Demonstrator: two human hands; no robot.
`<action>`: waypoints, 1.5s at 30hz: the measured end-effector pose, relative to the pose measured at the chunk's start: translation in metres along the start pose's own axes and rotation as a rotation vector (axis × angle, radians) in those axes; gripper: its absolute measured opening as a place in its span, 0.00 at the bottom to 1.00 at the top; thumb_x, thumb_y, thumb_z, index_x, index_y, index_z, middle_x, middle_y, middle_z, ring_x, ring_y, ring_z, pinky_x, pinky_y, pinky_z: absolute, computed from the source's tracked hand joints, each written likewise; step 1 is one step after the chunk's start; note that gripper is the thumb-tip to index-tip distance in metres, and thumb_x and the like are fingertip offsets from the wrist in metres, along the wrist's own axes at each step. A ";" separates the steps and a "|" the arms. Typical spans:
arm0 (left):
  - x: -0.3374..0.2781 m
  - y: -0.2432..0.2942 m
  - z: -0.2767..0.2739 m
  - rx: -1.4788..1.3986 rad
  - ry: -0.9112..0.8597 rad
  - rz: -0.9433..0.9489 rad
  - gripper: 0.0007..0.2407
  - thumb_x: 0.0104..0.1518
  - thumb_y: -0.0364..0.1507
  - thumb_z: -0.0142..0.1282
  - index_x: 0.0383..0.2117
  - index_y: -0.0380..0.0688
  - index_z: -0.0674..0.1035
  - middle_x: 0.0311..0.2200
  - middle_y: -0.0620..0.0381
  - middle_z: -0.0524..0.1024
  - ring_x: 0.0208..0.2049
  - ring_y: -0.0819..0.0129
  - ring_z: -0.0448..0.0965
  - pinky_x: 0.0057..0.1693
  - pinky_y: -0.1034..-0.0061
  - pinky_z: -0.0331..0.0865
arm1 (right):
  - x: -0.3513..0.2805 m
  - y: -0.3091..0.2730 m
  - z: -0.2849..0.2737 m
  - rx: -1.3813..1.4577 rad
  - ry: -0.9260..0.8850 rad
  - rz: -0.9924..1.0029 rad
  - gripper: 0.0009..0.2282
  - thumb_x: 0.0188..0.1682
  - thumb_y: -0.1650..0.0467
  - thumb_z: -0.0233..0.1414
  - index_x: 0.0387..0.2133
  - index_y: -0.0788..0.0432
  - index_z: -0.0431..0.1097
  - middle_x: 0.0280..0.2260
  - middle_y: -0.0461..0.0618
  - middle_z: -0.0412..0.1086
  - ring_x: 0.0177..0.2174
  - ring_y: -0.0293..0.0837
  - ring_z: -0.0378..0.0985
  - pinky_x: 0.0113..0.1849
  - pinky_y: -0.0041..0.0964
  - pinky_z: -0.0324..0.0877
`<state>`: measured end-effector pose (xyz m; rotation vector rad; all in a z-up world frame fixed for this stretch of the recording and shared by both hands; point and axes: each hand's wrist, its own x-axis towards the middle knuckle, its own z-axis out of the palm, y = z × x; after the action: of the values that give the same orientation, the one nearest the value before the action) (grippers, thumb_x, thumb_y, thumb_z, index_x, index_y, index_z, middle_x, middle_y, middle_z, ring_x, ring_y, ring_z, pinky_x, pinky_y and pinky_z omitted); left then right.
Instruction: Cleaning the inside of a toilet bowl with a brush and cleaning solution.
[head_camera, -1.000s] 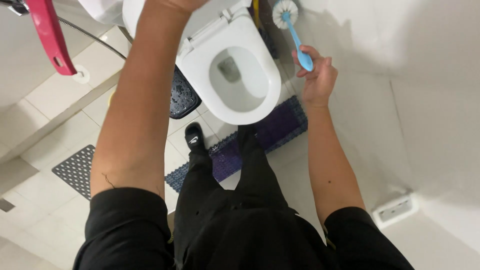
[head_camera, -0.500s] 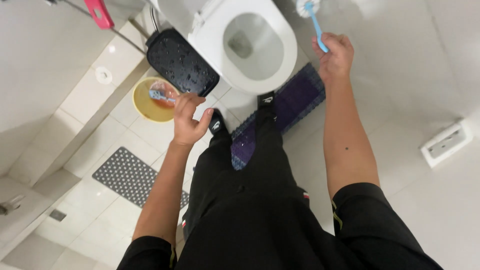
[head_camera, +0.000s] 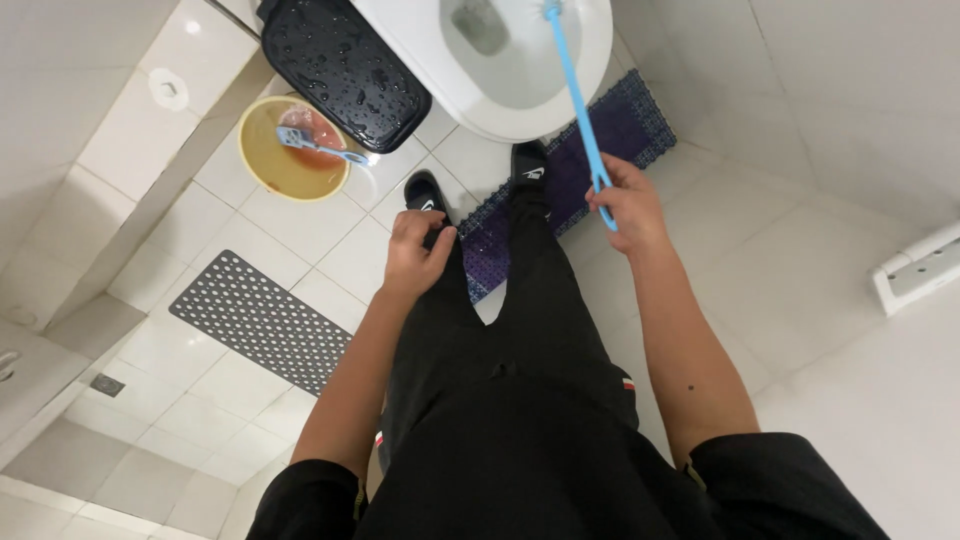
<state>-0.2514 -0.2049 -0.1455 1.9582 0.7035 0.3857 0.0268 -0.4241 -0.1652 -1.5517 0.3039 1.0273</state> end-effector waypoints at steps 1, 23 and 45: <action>0.001 -0.001 0.009 -0.003 -0.017 -0.016 0.08 0.56 0.24 0.65 0.37 0.36 0.80 0.34 0.49 0.78 0.39 0.52 0.77 0.48 0.63 0.71 | 0.003 0.000 0.001 -0.077 -0.041 0.037 0.27 0.40 0.85 0.50 0.58 0.70 0.65 0.36 0.52 0.70 0.30 0.41 0.75 0.30 0.32 0.70; 0.046 -0.052 0.096 -0.009 -0.192 -0.237 0.11 0.56 0.29 0.62 0.42 0.37 0.80 0.32 0.45 0.78 0.37 0.50 0.79 0.45 0.61 0.73 | 0.224 0.057 0.074 -1.349 -0.117 -0.080 0.19 0.46 0.77 0.47 0.53 0.59 0.69 0.48 0.68 0.71 0.49 0.66 0.73 0.49 0.53 0.69; 0.072 -0.048 0.068 -0.045 -0.178 -0.235 0.10 0.57 0.28 0.62 0.42 0.36 0.81 0.34 0.46 0.79 0.38 0.52 0.79 0.45 0.63 0.73 | 0.172 0.029 0.096 -1.347 -0.112 0.023 0.20 0.48 0.73 0.50 0.56 0.58 0.68 0.54 0.63 0.69 0.53 0.61 0.71 0.53 0.49 0.65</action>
<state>-0.1728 -0.1909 -0.2217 1.8164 0.7909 0.0824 0.0644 -0.2869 -0.3045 -2.6307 -0.5996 1.4232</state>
